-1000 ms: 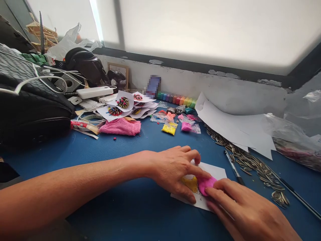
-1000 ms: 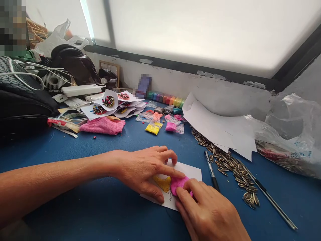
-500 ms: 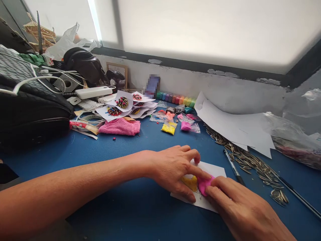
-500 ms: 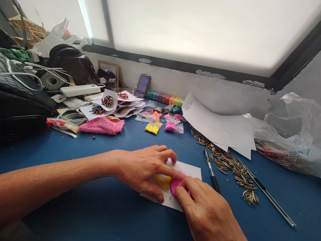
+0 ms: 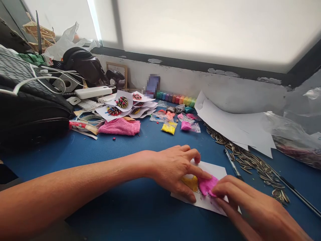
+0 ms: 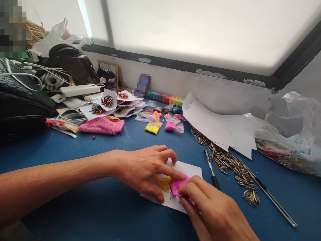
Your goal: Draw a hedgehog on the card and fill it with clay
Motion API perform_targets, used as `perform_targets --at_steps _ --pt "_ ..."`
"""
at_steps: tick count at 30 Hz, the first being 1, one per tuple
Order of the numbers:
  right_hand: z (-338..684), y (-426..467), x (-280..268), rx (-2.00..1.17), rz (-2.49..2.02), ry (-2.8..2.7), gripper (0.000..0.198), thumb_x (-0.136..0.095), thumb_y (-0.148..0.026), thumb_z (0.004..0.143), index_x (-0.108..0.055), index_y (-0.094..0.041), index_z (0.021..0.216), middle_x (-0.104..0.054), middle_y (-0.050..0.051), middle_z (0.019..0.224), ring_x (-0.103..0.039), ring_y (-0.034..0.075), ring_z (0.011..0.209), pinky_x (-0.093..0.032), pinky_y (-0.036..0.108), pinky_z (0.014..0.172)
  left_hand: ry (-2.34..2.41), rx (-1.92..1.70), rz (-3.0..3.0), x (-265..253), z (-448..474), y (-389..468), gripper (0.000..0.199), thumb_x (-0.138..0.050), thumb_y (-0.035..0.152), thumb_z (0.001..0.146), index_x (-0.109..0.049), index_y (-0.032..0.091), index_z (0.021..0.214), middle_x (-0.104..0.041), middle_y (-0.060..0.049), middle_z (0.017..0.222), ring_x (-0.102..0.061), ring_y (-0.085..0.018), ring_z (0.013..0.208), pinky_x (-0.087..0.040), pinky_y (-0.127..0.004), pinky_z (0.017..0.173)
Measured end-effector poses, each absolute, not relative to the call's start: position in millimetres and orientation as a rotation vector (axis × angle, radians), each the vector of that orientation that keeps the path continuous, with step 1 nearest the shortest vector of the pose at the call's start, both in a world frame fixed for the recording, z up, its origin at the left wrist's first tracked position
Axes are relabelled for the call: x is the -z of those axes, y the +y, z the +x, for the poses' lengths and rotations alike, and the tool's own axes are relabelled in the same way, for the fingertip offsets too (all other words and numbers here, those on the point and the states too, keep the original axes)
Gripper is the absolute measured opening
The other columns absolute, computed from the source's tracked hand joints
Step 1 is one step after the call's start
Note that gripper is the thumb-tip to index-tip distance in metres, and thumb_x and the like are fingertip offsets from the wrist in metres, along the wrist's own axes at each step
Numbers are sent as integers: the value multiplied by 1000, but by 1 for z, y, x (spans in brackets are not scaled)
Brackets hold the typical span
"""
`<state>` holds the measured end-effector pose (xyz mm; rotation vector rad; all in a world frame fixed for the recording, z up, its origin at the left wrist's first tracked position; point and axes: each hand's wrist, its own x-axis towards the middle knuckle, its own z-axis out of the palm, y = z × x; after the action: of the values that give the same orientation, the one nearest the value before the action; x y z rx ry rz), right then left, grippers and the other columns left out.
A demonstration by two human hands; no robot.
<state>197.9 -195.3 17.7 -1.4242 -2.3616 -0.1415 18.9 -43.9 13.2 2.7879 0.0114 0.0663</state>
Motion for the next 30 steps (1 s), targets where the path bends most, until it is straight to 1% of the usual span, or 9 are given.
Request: perform_targets --at_steps 2,4,8,11,15,22,26,28,30 --pt "203 -196 -21 142 -1478 -2351 13 -41 -19 96 -54 -22 97 -62 -1 80 -63 7 64 -48 13 54 22 -50 2785 -14 19 -44 58 -61 55 82 -50 36 136 -43 -8 123 -45 -23 108 -34 -36 100" --pt "207 -198 -22 183 -1517 -2357 15 -39 -20 96 -54 -22 97 -61 -1 78 -63 6 60 -47 12 51 23 -38 2780 -14 18 -44 58 -62 54 82 -51 36 136 -44 -7 121 -46 -23 107 -35 -36 100" --pt "211 -202 -20 275 -1532 -2397 16 -39 -28 97 -51 -24 88 -58 -2 71 -59 8 49 -44 16 42 9 -57 2782 -14 18 -44 58 -61 54 83 -49 36 137 -44 -7 121 -46 -23 107 -35 -37 99" --pt "212 -204 -15 359 -1606 -2431 16 -43 -32 96 -49 -24 84 -57 -2 68 -60 10 48 -43 19 39 8 -46 2779 -14 19 -44 59 -60 55 83 -48 36 137 -44 -7 121 -46 -23 106 -35 -37 98" --pt "210 -203 -10 403 -1624 -2425 15 -40 -25 96 -48 -25 83 -56 -3 66 -59 11 46 -43 20 40 27 -27 2781 -16 19 -45 60 -62 55 82 -49 34 137 -44 -7 122 -45 -23 107 -35 -36 99" --pt "198 -199 -8 497 -1507 -2452 19 -37 -11 87 -50 -23 81 -56 -1 65 -58 12 48 -42 23 43 39 -24 2777 -16 19 -46 60 -61 56 82 -49 35 137 -44 -7 123 -45 -23 108 -35 -36 100" --pt "197 -199 -10 319 -1493 -2451 16 -41 -10 84 -50 -23 78 -58 -1 65 -58 11 49 -42 22 44 39 -36 2780 -15 19 -46 61 -62 55 82 -49 35 137 -44 -7 123 -45 -23 108 -35 -36 100" --pt "199 -200 -14 133 -1520 -2416 15 -45 -10 83 -48 -23 76 -57 -3 64 -56 9 49 -41 19 44 41 -43 2774 -15 19 -46 61 -63 55 81 -49 35 137 -44 -7 123 -45 -22 108 -36 -35 99" --pt "201 -204 -17 -136 -1526 -2355 15 -49 -11 83 -49 -24 76 -58 -5 63 -54 8 48 -42 17 44 43 -47 2768 -15 19 -45 62 -63 55 81 -49 35 137 -44 -7 124 -45 -22 108 -36 -35 99"
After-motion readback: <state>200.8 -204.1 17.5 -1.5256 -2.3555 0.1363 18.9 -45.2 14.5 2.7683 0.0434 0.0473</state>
